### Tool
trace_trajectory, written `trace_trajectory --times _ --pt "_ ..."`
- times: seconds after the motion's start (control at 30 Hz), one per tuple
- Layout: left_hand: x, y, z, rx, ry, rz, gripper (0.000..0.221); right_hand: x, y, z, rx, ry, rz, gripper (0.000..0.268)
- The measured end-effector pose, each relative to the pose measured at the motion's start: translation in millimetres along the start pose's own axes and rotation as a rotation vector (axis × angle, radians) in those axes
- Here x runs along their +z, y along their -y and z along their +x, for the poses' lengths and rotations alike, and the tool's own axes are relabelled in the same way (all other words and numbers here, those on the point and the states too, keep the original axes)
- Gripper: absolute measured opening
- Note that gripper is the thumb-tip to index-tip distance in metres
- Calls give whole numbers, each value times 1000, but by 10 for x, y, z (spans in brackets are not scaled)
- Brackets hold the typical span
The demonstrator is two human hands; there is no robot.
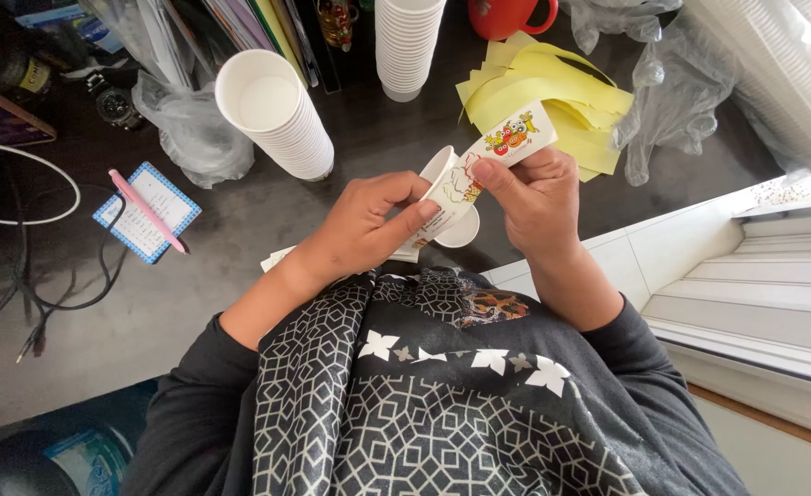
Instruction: Applying branding adhesive wraps to paper gelato cups.
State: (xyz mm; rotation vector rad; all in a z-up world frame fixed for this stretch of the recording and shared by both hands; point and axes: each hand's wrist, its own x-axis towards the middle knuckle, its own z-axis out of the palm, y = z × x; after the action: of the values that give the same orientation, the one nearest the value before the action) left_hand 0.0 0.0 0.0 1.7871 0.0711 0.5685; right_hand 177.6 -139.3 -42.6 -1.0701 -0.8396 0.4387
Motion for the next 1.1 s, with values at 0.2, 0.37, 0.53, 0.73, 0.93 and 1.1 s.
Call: trace_trajectory --times 0.2,0.37,0.53,0.73,0.93,1.1 --pt "-53 0 -10 93 52 38 12 16 23 -35 18 20 -16 19" --pt "-40 26 -39 141 42 59 10 102 99 -4 1 42 -16 20" --pt "-23 89 -72 170 7 82 9 138 182 33 -67 68 -178 19" --pt "-23 92 -91 186 13 91 8 70 84 43 -3 10 -36 19" --pt "-46 69 -91 287 91 108 7 114 73 -2 116 -58 138 13" --pt "-61 51 -67 436 114 88 11 150 24 -18 210 -78 267 11"
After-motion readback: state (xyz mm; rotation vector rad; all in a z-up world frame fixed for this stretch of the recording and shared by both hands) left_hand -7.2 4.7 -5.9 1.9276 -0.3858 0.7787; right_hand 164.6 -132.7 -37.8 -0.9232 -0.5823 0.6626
